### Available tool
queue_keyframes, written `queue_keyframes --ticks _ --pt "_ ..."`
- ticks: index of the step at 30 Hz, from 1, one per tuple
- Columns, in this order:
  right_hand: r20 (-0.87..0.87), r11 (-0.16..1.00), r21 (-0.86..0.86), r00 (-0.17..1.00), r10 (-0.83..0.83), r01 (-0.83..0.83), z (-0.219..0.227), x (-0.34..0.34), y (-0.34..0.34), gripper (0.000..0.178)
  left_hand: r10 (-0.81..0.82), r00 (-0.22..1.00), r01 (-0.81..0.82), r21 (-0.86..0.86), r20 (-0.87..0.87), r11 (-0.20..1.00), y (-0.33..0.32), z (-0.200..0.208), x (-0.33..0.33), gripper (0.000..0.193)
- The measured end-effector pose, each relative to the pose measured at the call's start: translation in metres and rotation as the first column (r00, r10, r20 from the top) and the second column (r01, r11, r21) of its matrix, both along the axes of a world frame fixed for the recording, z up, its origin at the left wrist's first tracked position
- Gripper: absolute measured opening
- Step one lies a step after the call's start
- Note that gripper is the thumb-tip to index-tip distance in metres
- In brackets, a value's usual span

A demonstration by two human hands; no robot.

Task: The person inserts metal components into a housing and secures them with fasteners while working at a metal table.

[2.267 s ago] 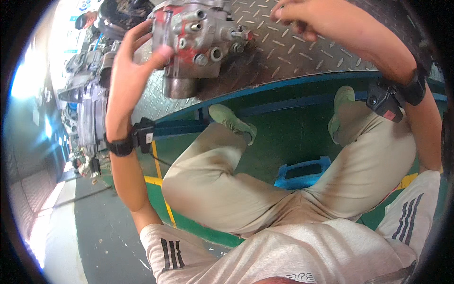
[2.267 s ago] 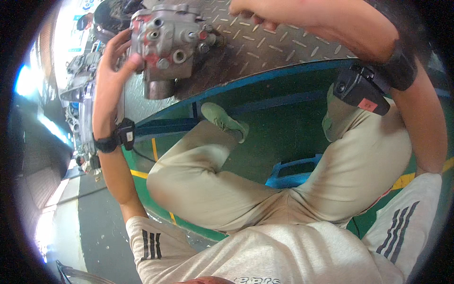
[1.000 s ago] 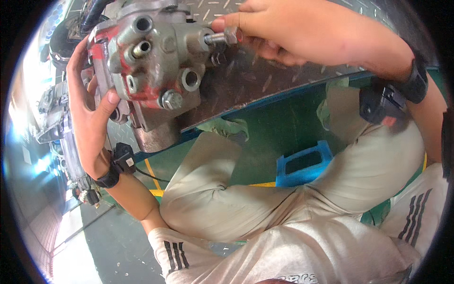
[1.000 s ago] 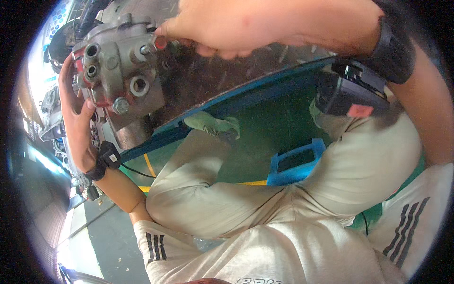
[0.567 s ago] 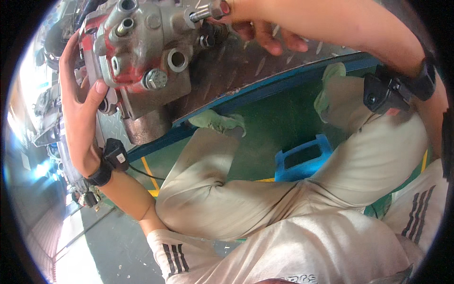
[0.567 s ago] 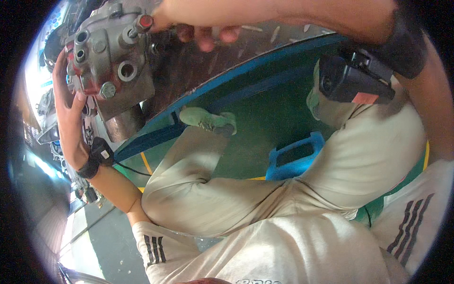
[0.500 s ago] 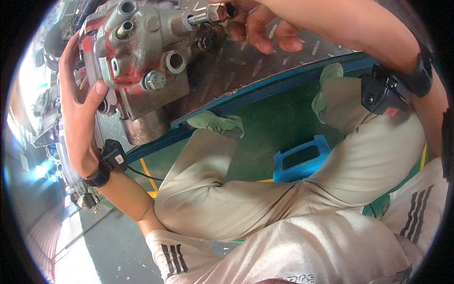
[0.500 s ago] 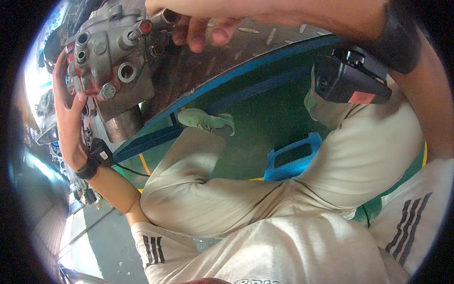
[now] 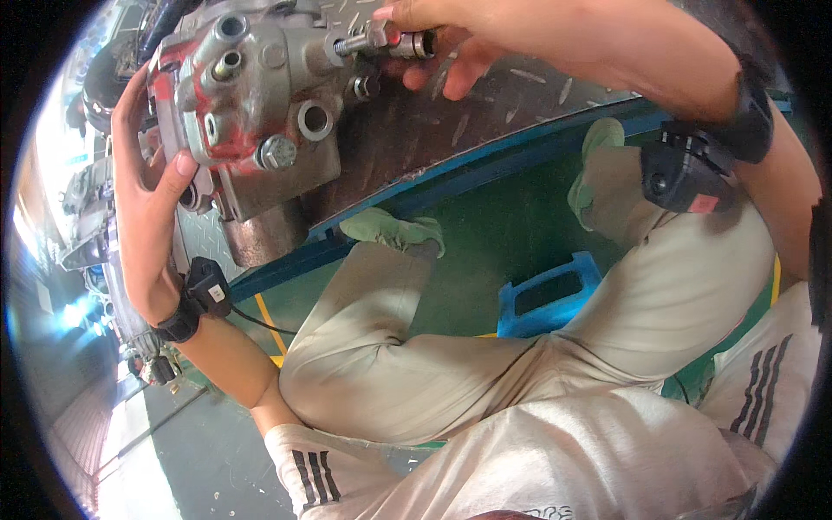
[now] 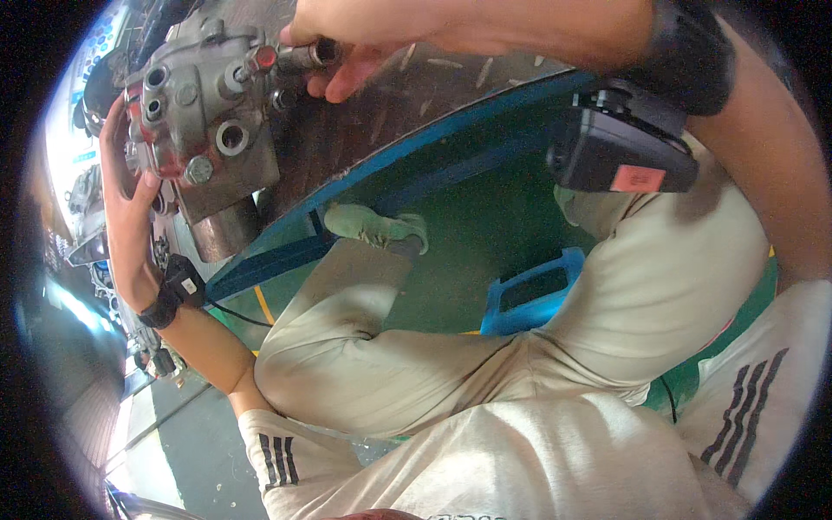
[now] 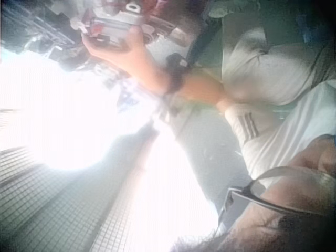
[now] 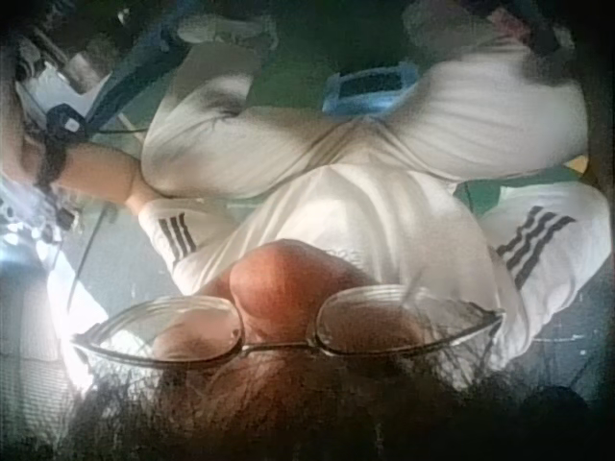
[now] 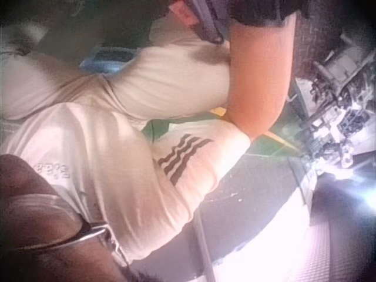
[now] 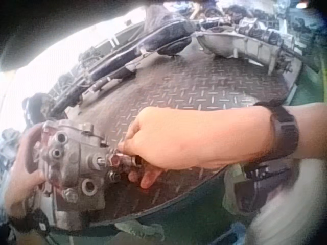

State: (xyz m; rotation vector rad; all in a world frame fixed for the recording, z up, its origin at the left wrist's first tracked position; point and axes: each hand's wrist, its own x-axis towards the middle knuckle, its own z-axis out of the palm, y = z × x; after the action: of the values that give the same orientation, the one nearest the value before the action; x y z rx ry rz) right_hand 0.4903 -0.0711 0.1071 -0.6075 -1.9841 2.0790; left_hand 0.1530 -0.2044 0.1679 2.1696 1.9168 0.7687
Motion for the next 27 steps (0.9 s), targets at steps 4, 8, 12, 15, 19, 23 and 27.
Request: queue_keyframes --ticks 4,8,12,15,19,23,27 --pt "0.134 0.983 -0.183 0.991 0.008 0.017 0.012 0.002 0.024 0.034 -0.022 0.996 0.022 0.001 -0.084 1.000 0.000 0.003 0.001 0.107" --pt "0.319 0.989 0.086 0.937 -0.141 0.120 0.030 -0.004 -0.005 0.044 0.045 0.999 -0.044 -0.023 0.026 0.999 0.000 -0.003 0.006 0.108" --pt "0.395 0.951 0.144 0.897 0.198 -0.274 0.034 -0.007 0.014 0.046 0.054 0.998 -0.054 -0.027 0.011 0.998 -0.003 0.001 0.004 0.109" --pt "-0.106 0.581 0.760 0.938 -0.330 0.290 0.014 -0.019 -0.025 0.044 0.028 1.000 -0.028 -0.008 0.001 1.000 0.002 0.000 0.002 0.111" --pt "0.417 0.880 0.474 0.870 -0.264 0.040 0.041 -0.019 -0.008 0.037 0.046 0.999 -0.045 -0.019 0.015 0.999 0.000 0.000 0.006 0.111" --pt "0.318 0.878 0.468 0.909 -0.270 0.097 0.035 -0.022 -0.009 0.034 0.032 0.999 -0.033 -0.016 -0.024 0.999 -0.001 0.002 0.001 0.111" --pt "0.235 0.852 0.452 0.886 -0.400 0.264 0.033 -0.027 -0.011 0.033 0.034 0.999 -0.034 -0.020 -0.029 0.999 -0.003 0.007 0.004 0.110"
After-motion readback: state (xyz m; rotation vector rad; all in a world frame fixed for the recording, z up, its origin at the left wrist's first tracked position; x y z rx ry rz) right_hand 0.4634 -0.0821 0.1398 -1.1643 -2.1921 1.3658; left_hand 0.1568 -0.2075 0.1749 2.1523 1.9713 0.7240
